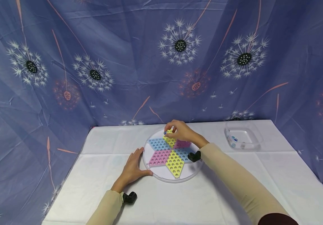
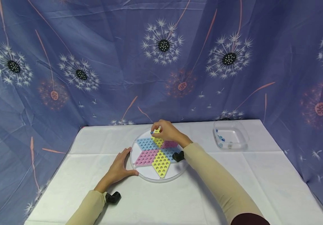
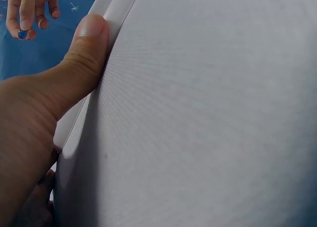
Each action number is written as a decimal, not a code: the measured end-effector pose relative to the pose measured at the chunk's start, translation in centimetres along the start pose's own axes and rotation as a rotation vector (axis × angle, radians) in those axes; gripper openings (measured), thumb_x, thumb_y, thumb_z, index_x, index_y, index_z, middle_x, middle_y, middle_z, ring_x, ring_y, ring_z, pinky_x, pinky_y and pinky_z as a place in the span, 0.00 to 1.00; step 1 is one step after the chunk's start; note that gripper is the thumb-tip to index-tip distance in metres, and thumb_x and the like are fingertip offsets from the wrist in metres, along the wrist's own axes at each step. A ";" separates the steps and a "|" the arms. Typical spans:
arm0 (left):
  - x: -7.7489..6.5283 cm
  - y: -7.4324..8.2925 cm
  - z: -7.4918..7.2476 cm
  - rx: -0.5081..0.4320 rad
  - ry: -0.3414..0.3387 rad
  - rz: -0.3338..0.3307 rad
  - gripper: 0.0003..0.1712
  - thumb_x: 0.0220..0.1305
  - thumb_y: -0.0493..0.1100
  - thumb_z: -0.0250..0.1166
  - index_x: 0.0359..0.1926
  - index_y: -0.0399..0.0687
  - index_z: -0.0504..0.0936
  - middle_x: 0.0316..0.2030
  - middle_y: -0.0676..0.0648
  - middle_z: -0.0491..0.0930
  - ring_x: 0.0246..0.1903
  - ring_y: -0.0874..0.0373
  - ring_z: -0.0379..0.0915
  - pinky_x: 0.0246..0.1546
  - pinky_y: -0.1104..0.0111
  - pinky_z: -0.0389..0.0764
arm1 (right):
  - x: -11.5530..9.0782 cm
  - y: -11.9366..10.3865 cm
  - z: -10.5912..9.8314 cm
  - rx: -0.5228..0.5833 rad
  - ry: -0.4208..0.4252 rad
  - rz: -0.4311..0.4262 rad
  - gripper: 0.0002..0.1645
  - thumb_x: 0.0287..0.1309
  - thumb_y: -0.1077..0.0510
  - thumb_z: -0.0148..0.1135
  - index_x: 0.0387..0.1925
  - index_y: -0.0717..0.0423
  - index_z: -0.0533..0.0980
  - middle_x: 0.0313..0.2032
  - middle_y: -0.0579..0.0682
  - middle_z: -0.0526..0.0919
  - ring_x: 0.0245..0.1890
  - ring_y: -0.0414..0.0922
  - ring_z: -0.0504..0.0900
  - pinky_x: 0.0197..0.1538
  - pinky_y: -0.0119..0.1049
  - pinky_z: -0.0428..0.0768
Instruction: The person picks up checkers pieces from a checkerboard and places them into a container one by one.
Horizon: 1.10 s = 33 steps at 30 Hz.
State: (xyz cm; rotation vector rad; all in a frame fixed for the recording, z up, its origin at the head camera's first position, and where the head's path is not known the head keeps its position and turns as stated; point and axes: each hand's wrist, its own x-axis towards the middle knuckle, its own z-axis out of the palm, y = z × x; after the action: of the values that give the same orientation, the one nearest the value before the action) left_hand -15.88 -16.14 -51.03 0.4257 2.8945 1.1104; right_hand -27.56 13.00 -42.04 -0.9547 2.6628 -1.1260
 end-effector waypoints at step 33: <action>0.1 0.0 0.0 0.001 0.006 0.016 0.72 0.37 0.60 0.86 0.79 0.39 0.58 0.77 0.35 0.58 0.78 0.38 0.47 0.80 0.47 0.46 | -3.4 3.4 -4.0 -0.016 0.142 0.066 0.10 0.63 0.54 0.73 0.46 0.47 0.86 0.47 0.55 0.80 0.42 0.50 0.80 0.46 0.50 0.83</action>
State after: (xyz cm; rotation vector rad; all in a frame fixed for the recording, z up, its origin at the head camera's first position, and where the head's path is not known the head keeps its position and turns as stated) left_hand -15.95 -16.13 -51.01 0.4466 2.9020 1.1135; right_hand -27.81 19.25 -41.91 -0.8112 2.7958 -1.2022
